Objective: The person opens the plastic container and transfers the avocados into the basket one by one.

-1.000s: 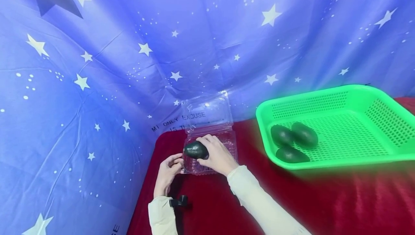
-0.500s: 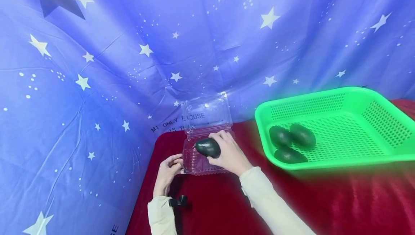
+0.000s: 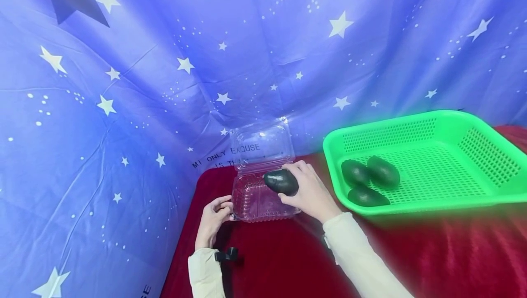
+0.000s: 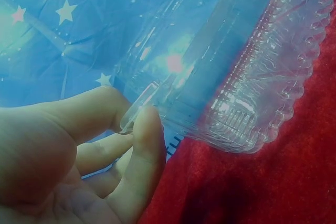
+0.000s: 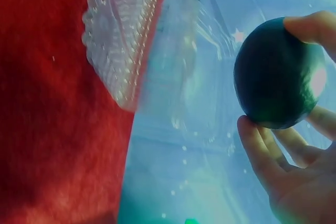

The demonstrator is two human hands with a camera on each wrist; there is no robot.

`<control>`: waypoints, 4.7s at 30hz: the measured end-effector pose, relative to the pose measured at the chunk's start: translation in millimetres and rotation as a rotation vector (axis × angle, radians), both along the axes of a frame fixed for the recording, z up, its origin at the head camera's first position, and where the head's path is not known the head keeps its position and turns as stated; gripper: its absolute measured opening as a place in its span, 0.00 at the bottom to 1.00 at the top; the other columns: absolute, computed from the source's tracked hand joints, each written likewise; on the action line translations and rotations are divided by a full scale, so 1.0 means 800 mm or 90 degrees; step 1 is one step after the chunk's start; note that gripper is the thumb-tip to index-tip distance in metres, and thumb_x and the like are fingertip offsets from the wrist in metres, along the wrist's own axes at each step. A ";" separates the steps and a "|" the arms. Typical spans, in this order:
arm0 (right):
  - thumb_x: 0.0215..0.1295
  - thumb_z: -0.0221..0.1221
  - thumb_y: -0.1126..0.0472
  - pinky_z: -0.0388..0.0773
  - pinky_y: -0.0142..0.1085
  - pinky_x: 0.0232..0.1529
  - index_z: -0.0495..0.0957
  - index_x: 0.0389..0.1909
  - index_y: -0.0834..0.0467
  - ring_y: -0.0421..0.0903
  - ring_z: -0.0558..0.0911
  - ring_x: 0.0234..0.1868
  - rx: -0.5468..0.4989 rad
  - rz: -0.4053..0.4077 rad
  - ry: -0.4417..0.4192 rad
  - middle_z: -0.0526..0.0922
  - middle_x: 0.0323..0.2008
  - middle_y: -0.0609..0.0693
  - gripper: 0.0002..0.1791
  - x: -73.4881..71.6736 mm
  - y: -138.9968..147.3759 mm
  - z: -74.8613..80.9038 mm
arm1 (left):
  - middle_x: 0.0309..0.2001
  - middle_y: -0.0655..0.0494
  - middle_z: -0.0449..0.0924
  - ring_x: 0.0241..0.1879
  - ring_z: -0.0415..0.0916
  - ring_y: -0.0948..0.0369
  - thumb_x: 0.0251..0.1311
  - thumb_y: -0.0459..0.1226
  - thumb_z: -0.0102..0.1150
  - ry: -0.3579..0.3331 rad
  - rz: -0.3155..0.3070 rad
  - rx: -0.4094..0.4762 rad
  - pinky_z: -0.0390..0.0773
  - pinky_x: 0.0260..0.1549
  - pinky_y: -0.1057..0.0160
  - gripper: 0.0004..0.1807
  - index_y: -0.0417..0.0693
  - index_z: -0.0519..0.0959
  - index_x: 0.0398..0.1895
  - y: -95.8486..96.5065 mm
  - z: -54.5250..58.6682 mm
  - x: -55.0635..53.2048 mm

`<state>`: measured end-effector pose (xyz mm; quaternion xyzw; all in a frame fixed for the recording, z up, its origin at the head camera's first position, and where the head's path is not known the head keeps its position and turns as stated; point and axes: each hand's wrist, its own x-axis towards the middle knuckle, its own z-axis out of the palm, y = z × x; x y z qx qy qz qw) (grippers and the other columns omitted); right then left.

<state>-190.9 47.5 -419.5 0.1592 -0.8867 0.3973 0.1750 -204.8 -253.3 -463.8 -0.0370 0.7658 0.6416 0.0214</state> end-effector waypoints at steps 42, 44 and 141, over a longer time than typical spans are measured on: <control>0.50 0.73 0.55 0.66 0.66 0.60 0.72 0.65 0.58 0.61 0.70 0.62 -0.006 -0.097 -0.004 0.74 0.59 0.61 0.39 0.035 0.129 0.006 | 0.38 0.47 0.80 0.35 0.79 0.61 0.57 0.22 0.53 0.010 -0.001 0.002 0.84 0.30 0.67 0.24 0.27 0.73 0.60 0.001 0.000 0.001; 0.50 0.73 0.55 0.66 0.66 0.59 0.72 0.64 0.57 0.61 0.70 0.62 -0.007 -0.101 0.003 0.74 0.59 0.60 0.38 0.035 0.134 0.004 | 0.38 0.46 0.80 0.34 0.79 0.61 0.57 0.22 0.53 0.010 -0.001 0.004 0.84 0.30 0.68 0.24 0.27 0.73 0.60 0.001 0.000 0.002; 0.68 0.57 0.42 0.78 0.53 0.28 0.76 0.46 0.68 0.62 0.82 0.36 0.196 -0.131 -0.233 0.84 0.36 0.61 0.29 0.046 0.261 -0.010 | 0.40 0.43 0.81 0.31 0.78 0.65 0.57 0.23 0.53 0.010 0.006 0.007 0.83 0.28 0.68 0.24 0.28 0.74 0.59 0.003 0.000 -0.002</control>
